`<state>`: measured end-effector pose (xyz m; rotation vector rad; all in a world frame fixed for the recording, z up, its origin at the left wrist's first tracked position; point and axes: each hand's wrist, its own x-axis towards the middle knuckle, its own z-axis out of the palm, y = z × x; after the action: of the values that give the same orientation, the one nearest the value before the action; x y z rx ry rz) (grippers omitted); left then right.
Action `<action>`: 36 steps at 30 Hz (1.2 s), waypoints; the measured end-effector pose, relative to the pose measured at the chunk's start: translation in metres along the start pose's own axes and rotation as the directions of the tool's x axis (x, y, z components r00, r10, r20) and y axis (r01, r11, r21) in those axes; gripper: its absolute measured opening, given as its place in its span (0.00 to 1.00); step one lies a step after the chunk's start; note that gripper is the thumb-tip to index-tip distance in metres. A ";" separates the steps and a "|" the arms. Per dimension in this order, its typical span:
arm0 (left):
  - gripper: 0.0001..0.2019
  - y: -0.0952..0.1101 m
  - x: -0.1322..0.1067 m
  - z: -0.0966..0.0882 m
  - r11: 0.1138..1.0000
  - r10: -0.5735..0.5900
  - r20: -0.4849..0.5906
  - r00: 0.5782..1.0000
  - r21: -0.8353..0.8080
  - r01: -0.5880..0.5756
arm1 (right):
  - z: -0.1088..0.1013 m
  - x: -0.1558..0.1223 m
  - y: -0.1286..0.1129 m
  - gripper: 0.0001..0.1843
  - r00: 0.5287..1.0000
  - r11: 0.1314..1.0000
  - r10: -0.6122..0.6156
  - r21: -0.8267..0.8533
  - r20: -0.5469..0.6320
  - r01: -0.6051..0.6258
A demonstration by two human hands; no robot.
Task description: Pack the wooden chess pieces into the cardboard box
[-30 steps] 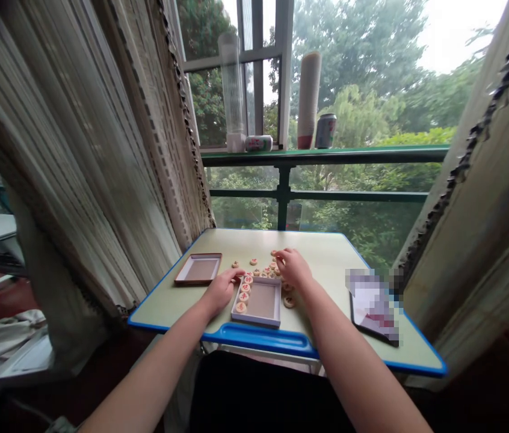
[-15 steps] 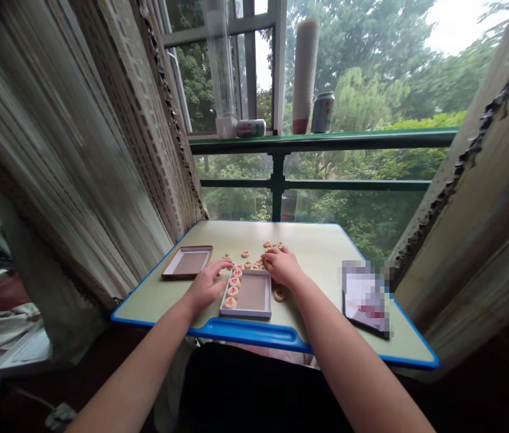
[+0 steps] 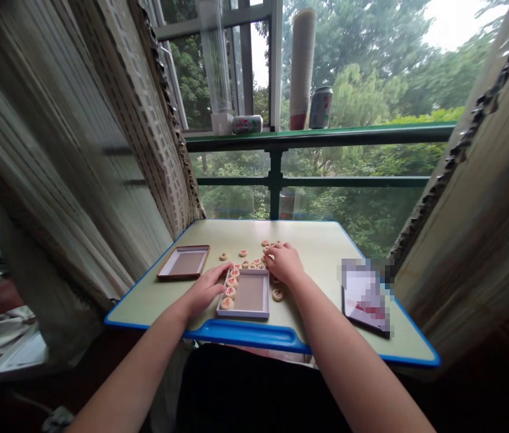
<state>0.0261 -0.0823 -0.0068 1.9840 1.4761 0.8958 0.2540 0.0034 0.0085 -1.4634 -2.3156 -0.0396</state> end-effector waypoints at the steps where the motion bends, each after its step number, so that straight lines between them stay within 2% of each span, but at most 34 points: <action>1: 0.32 0.000 0.000 0.000 1.000 0.001 -0.006 1.000 -0.003 -0.001 | 0.000 0.001 -0.001 0.15 1.000 1.000 -0.007 0.003 0.000 0.007; 8: 0.27 -0.001 0.001 0.001 0.999 0.030 -0.032 0.999 -0.027 -0.031 | 0.006 0.005 -0.004 0.14 0.999 0.999 0.027 -0.022 0.017 -0.027; 14: 0.23 -0.002 0.002 0.004 0.998 0.030 -0.070 0.997 -0.047 -0.033 | 0.005 0.006 -0.001 0.14 0.998 0.998 -0.059 -0.003 0.032 0.059; 18: 0.21 -0.004 0.005 0.005 0.997 0.000 -0.069 0.998 -0.076 -0.005 | 0.001 0.007 -0.004 0.12 0.999 1.000 -0.014 -0.007 0.036 0.014; 21: 0.21 -0.006 0.007 0.006 0.996 -0.007 -0.065 0.998 -0.084 0.002 | 0.001 0.008 -0.006 0.08 0.998 0.996 0.053 0.073 0.027 -0.055; 24: 0.19 -0.005 0.008 0.006 0.997 -0.001 -0.074 0.997 -0.071 -0.004 | 0.001 0.009 -0.005 0.05 0.993 0.967 0.105 0.236 -0.049 -0.091; 26: 0.19 -0.004 0.008 0.006 0.997 0.004 -0.089 0.996 -0.077 -0.011 | -0.002 0.010 -0.001 0.06 0.977 0.904 0.171 0.414 -0.126 -0.105; 28: 0.18 -0.002 0.007 0.005 0.996 0.007 -0.096 0.995 -0.084 -0.015 | -0.005 0.012 0.005 0.10 0.936 0.781 0.297 0.612 -0.191 -0.123; 30: 0.18 -0.001 0.007 0.005 0.997 0.007 -0.094 0.996 -0.079 -0.015 | -0.006 0.014 0.011 0.14 0.879 0.644 0.430 0.753 -0.206 -0.139; 32: 0.18 -0.001 0.007 0.004 0.997 0.008 -0.087 0.996 -0.074 -0.014 | -0.006 0.014 0.015 0.16 0.842 0.548 0.507 0.823 -0.183 -0.150; 36: 0.18 -0.003 0.007 0.005 0.997 0.013 -0.078 0.997 -0.080 -0.019 | -0.005 0.011 0.014 0.18 0.856 0.447 0.503 0.884 -0.118 -0.141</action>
<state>0.0293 -0.0744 -0.0105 1.9248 1.4446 1.0337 0.2638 0.0183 0.0145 -1.1575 -1.3010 0.7840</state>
